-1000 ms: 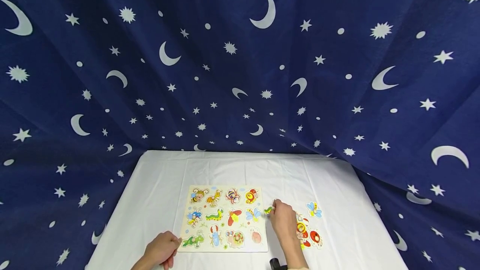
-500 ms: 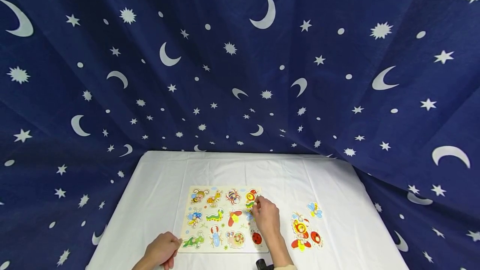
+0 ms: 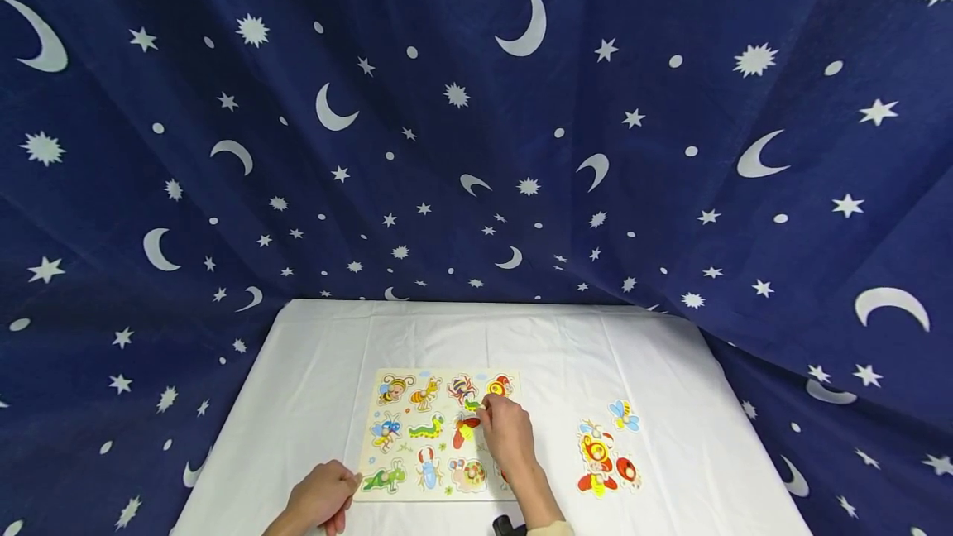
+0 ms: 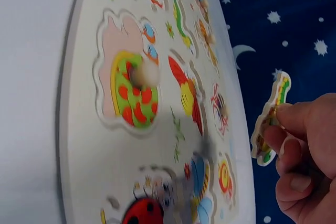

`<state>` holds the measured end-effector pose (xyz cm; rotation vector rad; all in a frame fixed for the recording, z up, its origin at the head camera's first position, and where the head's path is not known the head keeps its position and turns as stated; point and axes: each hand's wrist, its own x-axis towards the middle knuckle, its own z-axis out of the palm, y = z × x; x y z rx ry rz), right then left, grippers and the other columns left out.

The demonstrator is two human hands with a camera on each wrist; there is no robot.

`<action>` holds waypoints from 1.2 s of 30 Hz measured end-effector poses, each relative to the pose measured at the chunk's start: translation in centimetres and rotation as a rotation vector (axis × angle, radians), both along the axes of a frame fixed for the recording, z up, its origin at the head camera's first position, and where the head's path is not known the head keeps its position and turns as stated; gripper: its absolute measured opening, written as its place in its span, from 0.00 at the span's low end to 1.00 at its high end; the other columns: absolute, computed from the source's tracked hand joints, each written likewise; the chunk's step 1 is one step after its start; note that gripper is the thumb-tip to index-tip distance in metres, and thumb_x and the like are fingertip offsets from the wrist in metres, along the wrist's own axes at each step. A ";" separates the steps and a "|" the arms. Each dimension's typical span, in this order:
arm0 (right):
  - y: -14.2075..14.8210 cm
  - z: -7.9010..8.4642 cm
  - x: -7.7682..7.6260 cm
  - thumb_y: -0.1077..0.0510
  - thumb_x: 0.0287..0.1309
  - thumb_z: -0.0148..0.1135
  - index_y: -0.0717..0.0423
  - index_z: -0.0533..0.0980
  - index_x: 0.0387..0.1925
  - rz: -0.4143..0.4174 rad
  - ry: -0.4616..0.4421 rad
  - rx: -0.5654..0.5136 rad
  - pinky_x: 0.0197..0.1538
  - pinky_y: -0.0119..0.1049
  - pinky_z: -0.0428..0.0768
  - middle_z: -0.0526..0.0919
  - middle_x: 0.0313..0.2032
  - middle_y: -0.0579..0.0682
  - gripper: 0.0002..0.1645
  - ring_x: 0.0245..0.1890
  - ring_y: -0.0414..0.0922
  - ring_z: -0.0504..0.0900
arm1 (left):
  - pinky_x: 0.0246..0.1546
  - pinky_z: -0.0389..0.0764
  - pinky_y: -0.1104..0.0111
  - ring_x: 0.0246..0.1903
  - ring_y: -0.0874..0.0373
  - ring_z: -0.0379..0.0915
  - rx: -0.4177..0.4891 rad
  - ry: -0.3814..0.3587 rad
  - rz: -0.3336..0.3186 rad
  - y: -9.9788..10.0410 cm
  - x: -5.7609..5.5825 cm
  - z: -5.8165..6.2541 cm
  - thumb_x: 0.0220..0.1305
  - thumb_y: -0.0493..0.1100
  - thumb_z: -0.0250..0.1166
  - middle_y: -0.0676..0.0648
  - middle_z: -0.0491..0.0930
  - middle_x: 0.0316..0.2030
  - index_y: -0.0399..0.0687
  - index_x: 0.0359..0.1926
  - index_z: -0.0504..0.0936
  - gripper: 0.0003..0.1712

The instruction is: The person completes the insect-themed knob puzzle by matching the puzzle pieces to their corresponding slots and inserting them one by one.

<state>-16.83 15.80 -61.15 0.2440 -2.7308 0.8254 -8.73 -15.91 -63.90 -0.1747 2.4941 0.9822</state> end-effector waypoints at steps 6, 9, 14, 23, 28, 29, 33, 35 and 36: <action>-1.5 0.0 0.0 0.56 0.54 0.71 0.49 0.79 0.28 0.084 -0.025 0.030 0.23 0.25 0.64 0.73 0.18 0.36 0.07 0.17 0.30 0.64 | 0.12 0.70 0.67 0.04 0.64 0.70 -0.004 -0.020 -0.004 0.1 -0.1 0.3 0.67 0.51 0.55 0.54 0.74 0.05 0.48 0.15 0.74 0.24; -2.2 0.0 -0.1 0.56 0.54 0.70 0.50 0.79 0.29 0.097 -0.034 0.039 0.23 0.26 0.64 0.74 0.18 0.37 0.06 0.18 0.30 0.65 | 0.12 0.70 0.68 0.04 0.65 0.70 -0.004 -0.023 -0.009 0.2 -0.1 0.3 0.67 0.51 0.55 0.54 0.74 0.05 0.48 0.15 0.74 0.24; -3.1 0.0 -0.1 0.55 0.54 0.70 0.49 0.79 0.28 0.118 -0.028 0.074 0.24 0.27 0.66 0.76 0.18 0.37 0.06 0.18 0.30 0.66 | 0.12 0.71 0.66 0.04 0.64 0.70 0.001 -0.011 -0.023 0.1 -0.2 0.3 0.67 0.52 0.55 0.54 0.74 0.05 0.48 0.14 0.74 0.25; -5.0 -0.7 0.1 0.57 0.54 0.69 0.48 0.79 0.25 0.216 -0.042 0.136 0.22 0.26 0.65 0.75 0.17 0.37 0.06 0.17 0.30 0.65 | 0.12 0.71 0.67 0.04 0.64 0.71 0.004 -0.019 -0.026 0.0 -0.2 0.0 0.68 0.51 0.55 0.54 0.74 0.05 0.48 0.14 0.74 0.25; -6.0 -1.1 0.3 0.58 0.52 0.70 0.48 0.79 0.23 0.251 -0.046 0.151 0.22 0.26 0.65 0.74 0.16 0.37 0.07 0.16 0.30 0.64 | 0.11 0.70 0.68 0.04 0.65 0.70 0.009 -0.033 -0.012 0.1 -0.1 0.0 0.67 0.51 0.56 0.54 0.74 0.05 0.48 0.14 0.74 0.25; -6.1 -1.1 0.3 0.58 0.52 0.70 0.48 0.79 0.24 0.256 -0.038 0.158 0.22 0.26 0.66 0.75 0.16 0.36 0.07 0.17 0.30 0.65 | 0.11 0.70 0.68 0.04 0.65 0.70 0.007 -0.035 -0.008 0.1 -0.1 0.0 0.67 0.51 0.56 0.54 0.74 0.05 0.48 0.14 0.74 0.24; -6.8 -1.6 0.4 0.57 0.50 0.71 0.49 0.79 0.25 0.265 -0.030 0.181 0.24 0.27 0.68 0.76 0.18 0.37 0.06 0.18 0.31 0.66 | 0.11 0.69 0.69 0.04 0.65 0.70 -0.007 -0.042 -0.001 0.1 -0.2 0.1 0.67 0.51 0.56 0.54 0.74 0.05 0.48 0.15 0.74 0.24; -7.1 -1.8 0.4 0.58 0.50 0.71 0.49 0.79 0.25 0.268 -0.037 0.182 0.24 0.28 0.68 0.76 0.18 0.38 0.06 0.18 0.31 0.67 | 0.11 0.69 0.69 0.04 0.65 0.70 -0.010 -0.045 -0.003 0.1 -0.2 0.1 0.68 0.51 0.56 0.54 0.74 0.05 0.48 0.15 0.74 0.24; -7.3 -2.0 0.4 0.58 0.50 0.71 0.49 0.80 0.26 0.268 -0.038 0.182 0.24 0.28 0.69 0.77 0.18 0.38 0.06 0.18 0.31 0.68 | 0.11 0.69 0.69 0.04 0.65 0.70 -0.009 -0.045 -0.004 0.1 -0.3 0.1 0.68 0.51 0.55 0.54 0.74 0.05 0.48 0.15 0.74 0.24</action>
